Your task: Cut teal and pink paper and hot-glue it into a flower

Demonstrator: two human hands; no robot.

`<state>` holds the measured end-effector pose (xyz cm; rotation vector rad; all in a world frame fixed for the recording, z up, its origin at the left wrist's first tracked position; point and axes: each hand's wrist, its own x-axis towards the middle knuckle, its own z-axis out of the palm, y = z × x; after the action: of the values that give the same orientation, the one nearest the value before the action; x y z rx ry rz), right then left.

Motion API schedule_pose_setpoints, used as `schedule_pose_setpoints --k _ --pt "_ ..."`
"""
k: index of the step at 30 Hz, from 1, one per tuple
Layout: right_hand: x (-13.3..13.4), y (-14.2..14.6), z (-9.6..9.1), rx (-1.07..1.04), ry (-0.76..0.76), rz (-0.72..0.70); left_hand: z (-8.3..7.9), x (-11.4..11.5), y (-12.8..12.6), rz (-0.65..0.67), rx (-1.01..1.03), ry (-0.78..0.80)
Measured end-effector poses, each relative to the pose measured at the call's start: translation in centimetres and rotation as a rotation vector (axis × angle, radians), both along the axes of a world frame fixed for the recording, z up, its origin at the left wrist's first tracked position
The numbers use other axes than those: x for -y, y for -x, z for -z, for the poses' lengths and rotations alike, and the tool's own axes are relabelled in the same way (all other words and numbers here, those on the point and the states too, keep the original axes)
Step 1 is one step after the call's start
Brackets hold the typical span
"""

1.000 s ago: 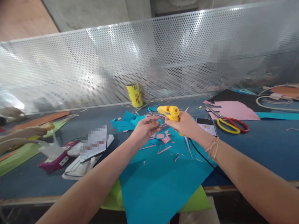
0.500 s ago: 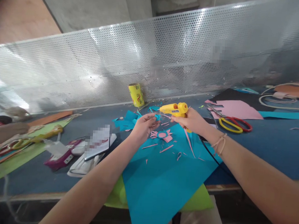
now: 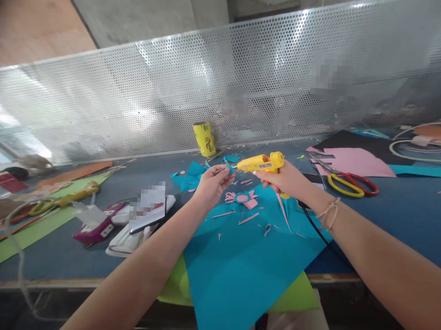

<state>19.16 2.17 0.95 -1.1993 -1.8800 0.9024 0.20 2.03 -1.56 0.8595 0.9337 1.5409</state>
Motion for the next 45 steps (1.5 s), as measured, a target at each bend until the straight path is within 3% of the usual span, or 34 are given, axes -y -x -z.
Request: schedule_pose_setpoints --k 7,25,31,38,45 --pt "0.19 0.02 -0.18 -0.017 0.066 0.070 0.04 0.06 0.08 0.016 -0.011 -0.009" --pt "0.01 0.10 0.25 -0.044 0.088 0.038 0.13 0.01 0.03 0.024 -0.001 -0.012" --pt "0.08 -0.23 0.11 -0.055 -0.017 -0.088 0.05 0.04 0.09 0.003 -0.003 -0.007" --pt "0.32 -0.14 -0.16 -0.247 -0.057 -0.150 0.19 -0.45 0.54 -0.036 -0.004 0.000" --pt "0.00 -0.14 0.49 -0.162 -0.106 -0.216 0.41 -0.70 0.87 -0.056 -0.010 0.008"
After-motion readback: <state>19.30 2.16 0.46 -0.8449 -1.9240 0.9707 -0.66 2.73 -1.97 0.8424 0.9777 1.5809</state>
